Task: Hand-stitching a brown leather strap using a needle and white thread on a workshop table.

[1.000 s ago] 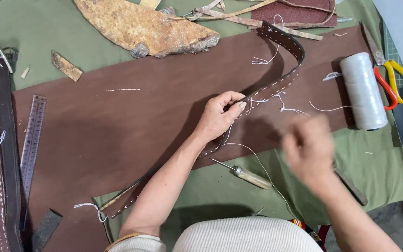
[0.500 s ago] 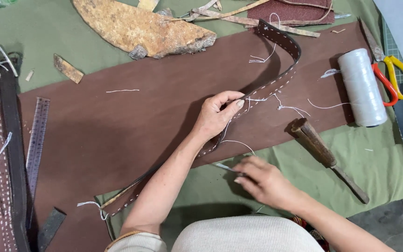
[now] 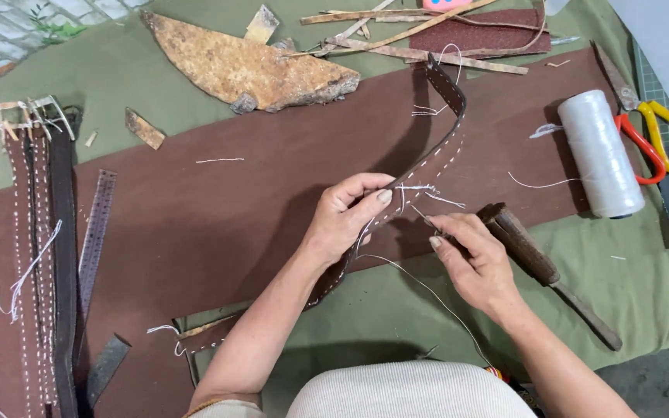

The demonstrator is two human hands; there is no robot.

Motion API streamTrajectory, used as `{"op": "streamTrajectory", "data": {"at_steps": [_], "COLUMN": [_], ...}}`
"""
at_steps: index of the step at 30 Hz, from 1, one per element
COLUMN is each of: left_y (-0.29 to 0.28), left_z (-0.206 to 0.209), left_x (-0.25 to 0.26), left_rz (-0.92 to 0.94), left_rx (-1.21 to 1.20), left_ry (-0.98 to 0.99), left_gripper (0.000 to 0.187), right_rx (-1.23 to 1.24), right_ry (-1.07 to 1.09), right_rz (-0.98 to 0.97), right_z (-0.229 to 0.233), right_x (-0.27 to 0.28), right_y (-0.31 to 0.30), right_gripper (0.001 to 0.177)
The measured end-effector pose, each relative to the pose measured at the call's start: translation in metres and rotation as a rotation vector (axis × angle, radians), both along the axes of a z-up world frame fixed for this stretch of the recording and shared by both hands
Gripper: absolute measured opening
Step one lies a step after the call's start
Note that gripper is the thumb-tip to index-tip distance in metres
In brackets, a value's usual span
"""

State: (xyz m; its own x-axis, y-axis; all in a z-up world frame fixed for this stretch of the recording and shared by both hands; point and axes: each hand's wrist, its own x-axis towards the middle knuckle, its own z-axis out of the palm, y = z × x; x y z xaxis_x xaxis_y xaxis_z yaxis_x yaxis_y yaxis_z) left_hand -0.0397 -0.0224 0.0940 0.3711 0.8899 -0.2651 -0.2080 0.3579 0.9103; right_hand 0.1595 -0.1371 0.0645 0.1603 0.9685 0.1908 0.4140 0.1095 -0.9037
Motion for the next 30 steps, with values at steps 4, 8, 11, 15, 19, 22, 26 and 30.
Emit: {"op": "streamTrajectory", "data": {"at_steps": [4, 8, 11, 15, 19, 22, 26, 30], "left_y": [-0.012, -0.019, -0.015, -0.014, -0.015, -0.022, -0.033, -0.045], "left_z": [0.004, 0.011, -0.002, -0.002, 0.016, 0.024, 0.023, 0.025], "left_x": [-0.001, -0.002, -0.005, -0.007, -0.011, -0.010, -0.005, -0.001], "left_rz": [-0.003, 0.049, 0.065, 0.050, 0.016, -0.008, -0.057, -0.053], "left_rx": [-0.039, -0.022, 0.010, 0.080, 0.104, 0.129, 0.120, 0.120], "left_ry": [-0.010, -0.071, -0.076, -0.024, -0.053, -0.062, -0.081, -0.159], "left_gripper": [0.023, 0.021, 0.021, 0.021, 0.020, 0.020, 0.021, 0.022], "right_rx": [0.006, 0.060, 0.073, 0.087, 0.171, 0.185, 0.251, 0.299], "right_ry": [0.023, 0.067, 0.078, 0.084, 0.117, 0.173, 0.264, 0.330], "right_rz": [-0.009, 0.007, 0.023, 0.029, 0.023, 0.019, 0.013, 0.051], "right_z": [0.002, 0.004, 0.004, 0.013, 0.003, -0.005, 0.005, 0.005], "right_x": [-0.007, -0.013, -0.016, -0.024, -0.026, -0.028, -0.040, -0.039], "right_y": [0.007, 0.016, 0.020, 0.025, 0.028, 0.025, 0.029, 0.025], "right_gripper": [0.028, 0.025, 0.023, 0.021, 0.019, 0.018, 0.017, 0.018]}}
